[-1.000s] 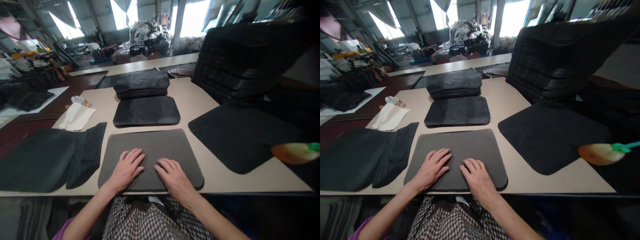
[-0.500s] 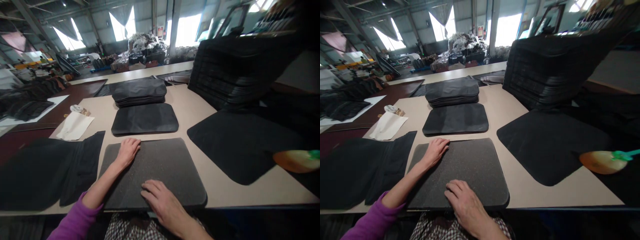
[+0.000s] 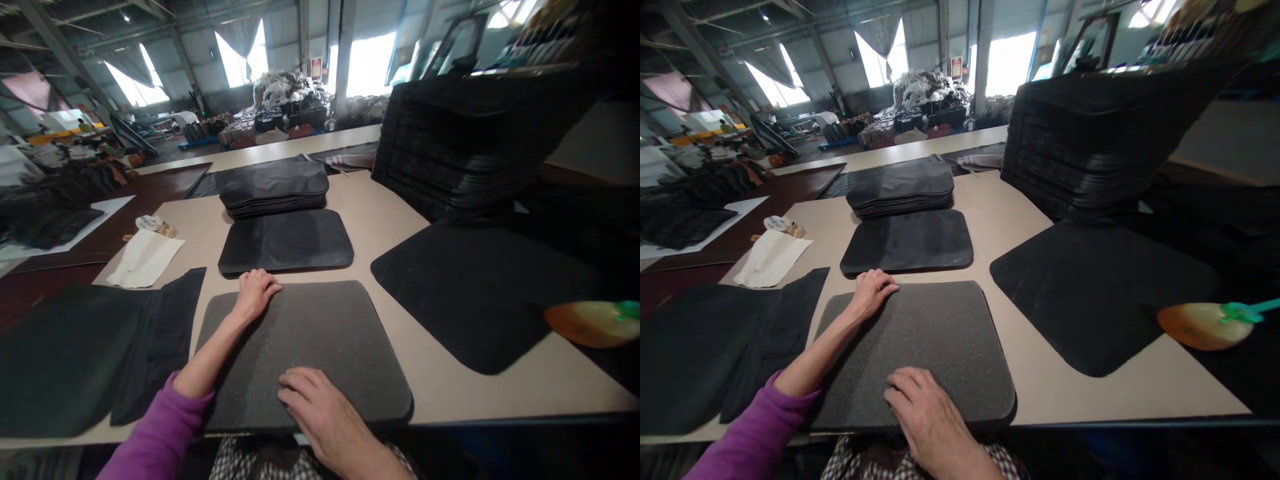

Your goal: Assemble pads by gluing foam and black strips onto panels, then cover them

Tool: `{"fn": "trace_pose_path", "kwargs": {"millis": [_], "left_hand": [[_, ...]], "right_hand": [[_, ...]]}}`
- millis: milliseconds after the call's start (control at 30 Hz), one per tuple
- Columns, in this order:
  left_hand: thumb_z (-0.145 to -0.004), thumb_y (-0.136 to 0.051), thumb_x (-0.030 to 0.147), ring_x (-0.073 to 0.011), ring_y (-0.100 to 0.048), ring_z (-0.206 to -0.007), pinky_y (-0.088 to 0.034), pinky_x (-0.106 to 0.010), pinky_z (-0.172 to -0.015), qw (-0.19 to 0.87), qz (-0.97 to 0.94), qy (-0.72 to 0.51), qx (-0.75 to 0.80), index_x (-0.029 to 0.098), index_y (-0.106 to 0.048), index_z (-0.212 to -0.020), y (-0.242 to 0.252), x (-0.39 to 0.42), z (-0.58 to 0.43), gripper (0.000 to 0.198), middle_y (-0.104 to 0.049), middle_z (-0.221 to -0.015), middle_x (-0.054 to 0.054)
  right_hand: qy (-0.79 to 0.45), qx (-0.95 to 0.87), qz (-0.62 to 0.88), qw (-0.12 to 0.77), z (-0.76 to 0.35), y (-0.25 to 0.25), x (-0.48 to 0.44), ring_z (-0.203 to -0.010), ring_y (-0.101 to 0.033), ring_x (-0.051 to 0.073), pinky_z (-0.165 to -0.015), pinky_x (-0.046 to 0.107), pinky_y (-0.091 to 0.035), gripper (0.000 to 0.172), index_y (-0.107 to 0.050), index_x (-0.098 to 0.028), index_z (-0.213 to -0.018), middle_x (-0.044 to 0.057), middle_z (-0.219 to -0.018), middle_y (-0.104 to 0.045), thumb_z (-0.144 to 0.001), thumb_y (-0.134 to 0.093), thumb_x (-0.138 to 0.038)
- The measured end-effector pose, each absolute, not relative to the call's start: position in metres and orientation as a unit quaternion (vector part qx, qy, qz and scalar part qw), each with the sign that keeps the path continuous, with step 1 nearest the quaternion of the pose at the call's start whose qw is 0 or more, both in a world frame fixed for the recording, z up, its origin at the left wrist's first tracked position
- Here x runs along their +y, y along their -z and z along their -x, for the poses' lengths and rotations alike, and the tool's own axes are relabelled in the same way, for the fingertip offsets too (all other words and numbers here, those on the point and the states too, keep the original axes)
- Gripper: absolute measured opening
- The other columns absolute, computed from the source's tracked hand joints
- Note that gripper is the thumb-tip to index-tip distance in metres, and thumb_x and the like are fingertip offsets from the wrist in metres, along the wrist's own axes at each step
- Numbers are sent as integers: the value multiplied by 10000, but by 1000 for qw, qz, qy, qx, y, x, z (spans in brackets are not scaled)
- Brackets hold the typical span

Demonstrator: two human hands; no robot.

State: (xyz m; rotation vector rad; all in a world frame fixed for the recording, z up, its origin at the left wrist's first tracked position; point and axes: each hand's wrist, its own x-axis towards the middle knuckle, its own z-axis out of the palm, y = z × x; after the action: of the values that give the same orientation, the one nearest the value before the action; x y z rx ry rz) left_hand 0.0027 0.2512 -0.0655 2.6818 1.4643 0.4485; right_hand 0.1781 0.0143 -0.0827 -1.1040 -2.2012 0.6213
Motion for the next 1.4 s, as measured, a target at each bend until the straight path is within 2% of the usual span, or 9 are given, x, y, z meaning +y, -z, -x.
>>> {"fn": "trace_pose_path", "kwargs": {"millis": [100,233,467,600,733,867,1033,1200,1400], "left_hand": [[-966,-609,403,-228,-561,-965,-377,-414,-918,7,-862,-156,482,231,-691,-912,73,247,-5,198,-653,-944,-44],[-1000,-538,376,-257,-535,-1059,-390,-433,-947,-29,-859,-169,482,210,-653,-1076,80,234,-8,216,-634,-1076,-92],[-1017,-417,189,-232,-561,-1043,-477,-368,-905,-38,-891,-128,433,227,-641,-1170,76,214,-18,274,-656,-1104,-83],[-1043,-395,354,-261,-531,-1237,-461,-435,-1033,-31,-888,-138,437,190,-508,-1408,77,186,-18,416,-578,-1390,-134],[-1010,-429,523,-338,-347,-1472,-307,-579,-1163,-31,-899,-122,419,290,-402,-1527,89,164,-17,568,-389,-1613,-88],[-1004,-424,547,-346,-290,-1513,-204,-638,-1189,-36,-903,-109,415,326,-364,-1556,97,162,-15,598,-368,-1626,-71],[-1044,-356,463,-277,-297,-1521,-274,-549,-1194,-35,-912,-112,394,263,-275,-1597,97,160,-13,594,-267,-1662,-112],[-1040,-385,395,-276,-328,-1508,-307,-533,-1199,-27,-917,-119,380,217,-379,-1546,103,154,-11,536,-349,-1628,-128],[-1046,-382,305,-249,-461,-1402,-420,-481,-1147,51,-883,-257,389,213,-479,-1427,97,153,-2,404,-503,-1501,-139]], "right_hand": [[-234,-828,415,295,-178,83,14,-1258,-497,241,-1086,417,-464,320,-583,-221,-1306,77,-1346,-584,-1014,-508,-114],[-245,-827,412,294,-179,84,14,-1279,-468,237,-1115,420,-431,328,-565,-218,-1316,61,-1375,-564,-1017,-492,-104],[-251,-827,403,300,-179,82,13,-1271,-460,235,-1114,420,-415,307,-564,-214,-1289,58,-1357,-565,-1011,-507,-94],[-242,-828,405,303,-179,83,15,-1262,-470,240,-1101,417,-420,281,-569,-202,-1276,70,-1341,-577,-1019,-504,-109],[-235,-830,397,313,-181,83,17,-1243,-493,225,-1095,389,-424,221,-592,-193,-1227,63,-1307,-598,-1023,-529,-135],[-235,-817,409,331,-183,74,19,-1129,-570,194,-1047,333,-463,137,-625,-184,-1130,52,-1162,-654,-1016,-559,-147],[-133,-755,550,332,-183,60,45,-1137,-560,224,-1021,366,-489,257,-597,-172,-1224,100,-1213,-622,-992,-520,-90],[-74,-758,575,299,-177,64,93,-1258,-492,255,-1072,394,-470,385,-526,-82,-1322,173,-1326,-561,-939,-505,-38],[-78,-808,511,282,-196,74,98,-1190,-552,236,-1031,391,-496,279,-610,-114,-1180,154,-1247,-609,-950,-481,-24]]}}
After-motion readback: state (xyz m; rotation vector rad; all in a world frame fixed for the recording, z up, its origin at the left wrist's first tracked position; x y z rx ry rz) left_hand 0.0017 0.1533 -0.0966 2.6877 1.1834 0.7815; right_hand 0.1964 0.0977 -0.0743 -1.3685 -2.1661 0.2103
